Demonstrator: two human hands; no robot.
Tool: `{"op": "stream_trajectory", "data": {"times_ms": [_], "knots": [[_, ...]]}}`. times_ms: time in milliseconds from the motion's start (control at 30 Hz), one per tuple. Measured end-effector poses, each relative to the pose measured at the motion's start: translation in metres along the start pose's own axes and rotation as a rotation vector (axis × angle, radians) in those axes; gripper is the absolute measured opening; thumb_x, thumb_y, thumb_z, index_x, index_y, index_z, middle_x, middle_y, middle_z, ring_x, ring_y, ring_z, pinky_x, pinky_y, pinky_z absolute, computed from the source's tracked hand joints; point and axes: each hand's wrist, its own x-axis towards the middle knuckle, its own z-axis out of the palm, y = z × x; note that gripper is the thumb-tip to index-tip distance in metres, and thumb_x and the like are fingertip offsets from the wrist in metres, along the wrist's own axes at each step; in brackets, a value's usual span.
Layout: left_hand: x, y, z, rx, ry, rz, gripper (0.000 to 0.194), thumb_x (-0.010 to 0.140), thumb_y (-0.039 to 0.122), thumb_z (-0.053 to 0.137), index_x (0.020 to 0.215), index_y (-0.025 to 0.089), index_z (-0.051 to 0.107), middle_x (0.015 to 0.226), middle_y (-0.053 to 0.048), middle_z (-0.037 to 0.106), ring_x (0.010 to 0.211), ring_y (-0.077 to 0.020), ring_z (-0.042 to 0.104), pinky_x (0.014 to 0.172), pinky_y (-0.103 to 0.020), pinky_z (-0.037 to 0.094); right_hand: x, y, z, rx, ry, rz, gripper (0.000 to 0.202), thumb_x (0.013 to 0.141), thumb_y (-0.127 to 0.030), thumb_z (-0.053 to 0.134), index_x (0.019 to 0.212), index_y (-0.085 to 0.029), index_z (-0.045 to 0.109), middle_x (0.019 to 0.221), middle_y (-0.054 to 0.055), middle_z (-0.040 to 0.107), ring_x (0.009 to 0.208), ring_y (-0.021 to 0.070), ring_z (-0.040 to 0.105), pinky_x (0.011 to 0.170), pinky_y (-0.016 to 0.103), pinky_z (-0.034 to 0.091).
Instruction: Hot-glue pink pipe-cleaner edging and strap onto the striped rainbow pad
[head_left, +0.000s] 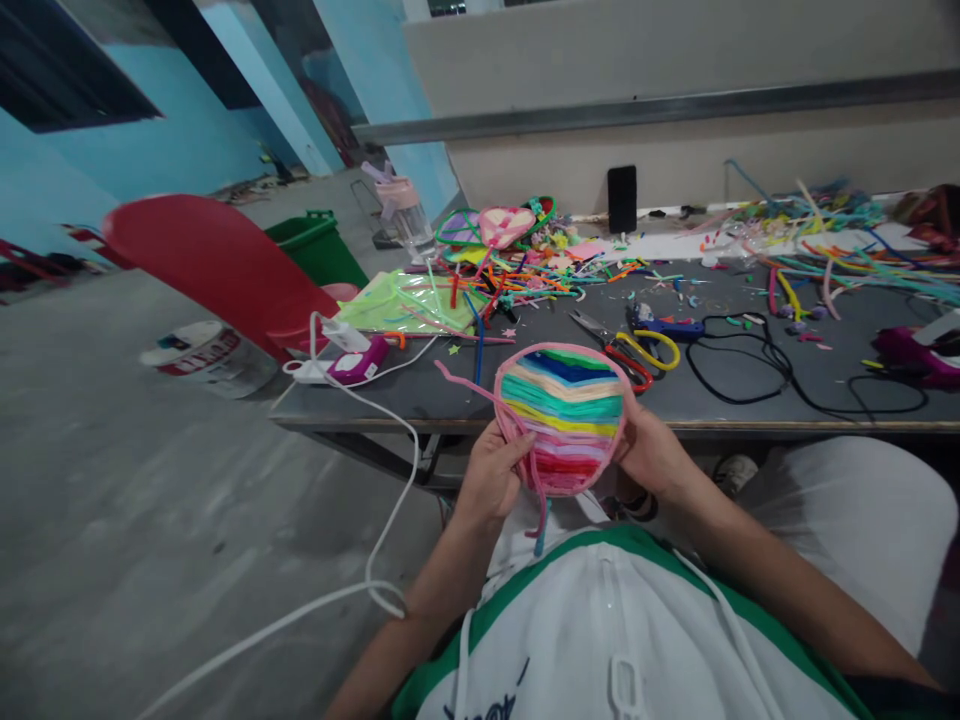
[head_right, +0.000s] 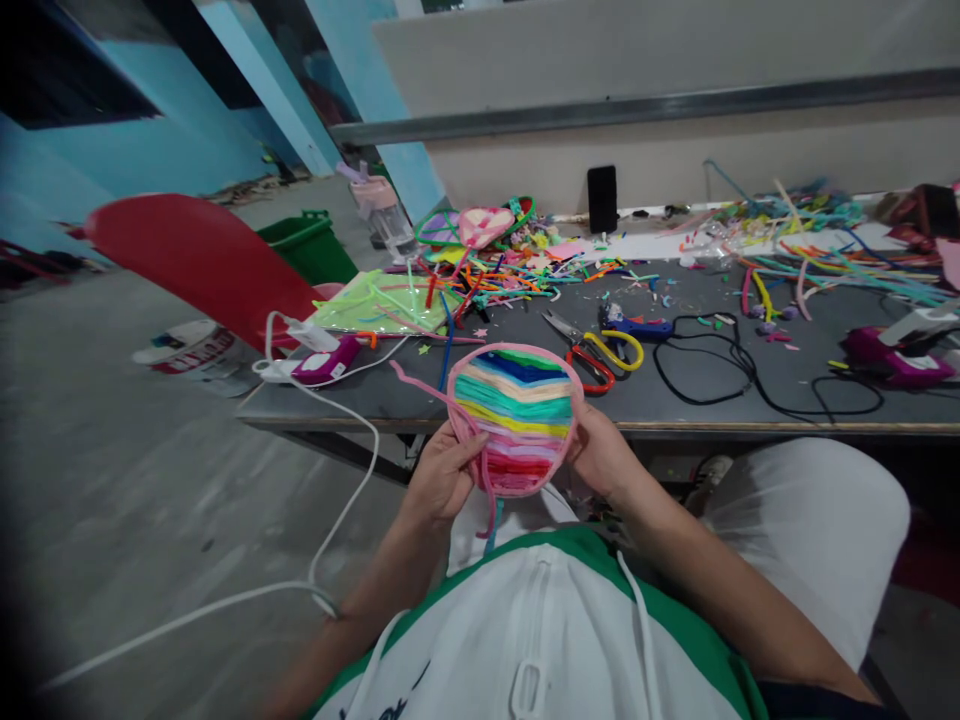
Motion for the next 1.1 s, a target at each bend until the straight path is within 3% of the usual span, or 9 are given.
{"op": "stream_trajectory", "data": {"times_ms": [200,467,733,933,1100], "knots": [[-0.001,0.003,-0.006,0.025,-0.084,-0.050,0.040,0.059,0.016,0.085,0.096,0.017,0.068,0.093,-0.003,0.076,0.088,-0.0191,0.071,0.088,-0.035,0.056,-0.001,-0.013,0.000,0.060,0.024,0.009,0.043,0.093,-0.052,0.047,0.111,-0.019,0.068,0.111,0.007,0.073,0.114,0.0241,0.063,0.102,0.042,0.047],[0.005,0.000,-0.022,0.043,-0.142,-0.051,0.039,0.057,0.014,0.086,0.092,0.019,0.069,0.089,-0.002,0.076,0.082,-0.0181,0.071,0.081,-0.032,0.059,0.000,-0.014,-0.002,0.136,-0.026,0.131,0.040,0.096,-0.045,0.043,0.113,-0.018,0.066,0.112,0.007,0.073,0.121,0.0239,0.058,0.107,0.046,0.042],[-0.003,-0.002,-0.009,0.077,-0.139,-0.082,0.056,0.060,0.013,0.084,0.112,0.021,0.064,0.108,-0.005,0.073,0.100,-0.0224,0.069,0.091,-0.036,0.056,0.004,-0.012,-0.003,0.121,0.034,0.055,0.046,0.097,-0.049,0.037,0.112,-0.018,0.067,0.108,0.007,0.074,0.120,0.0233,0.059,0.107,0.045,0.042],[-0.016,-0.020,-0.010,0.140,-0.179,-0.264,0.053,0.057,0.016,0.086,0.107,0.013,0.067,0.101,-0.011,0.075,0.099,-0.0295,0.070,0.093,-0.045,0.054,0.005,-0.012,-0.008,0.080,0.064,-0.032,0.040,0.095,-0.048,0.045,0.111,-0.020,0.068,0.107,0.006,0.074,0.118,0.0234,0.061,0.105,0.043,0.045],[-0.022,-0.028,-0.011,0.151,-0.323,-0.355,0.046,0.059,0.018,0.086,0.102,0.012,0.072,0.104,-0.015,0.074,0.104,-0.0329,0.067,0.095,-0.047,0.052,0.005,-0.008,-0.012,0.005,0.044,-0.104,0.039,0.087,-0.052,0.058,0.110,-0.022,0.068,0.111,0.006,0.073,0.116,0.0254,0.062,0.101,0.043,0.048]]}}
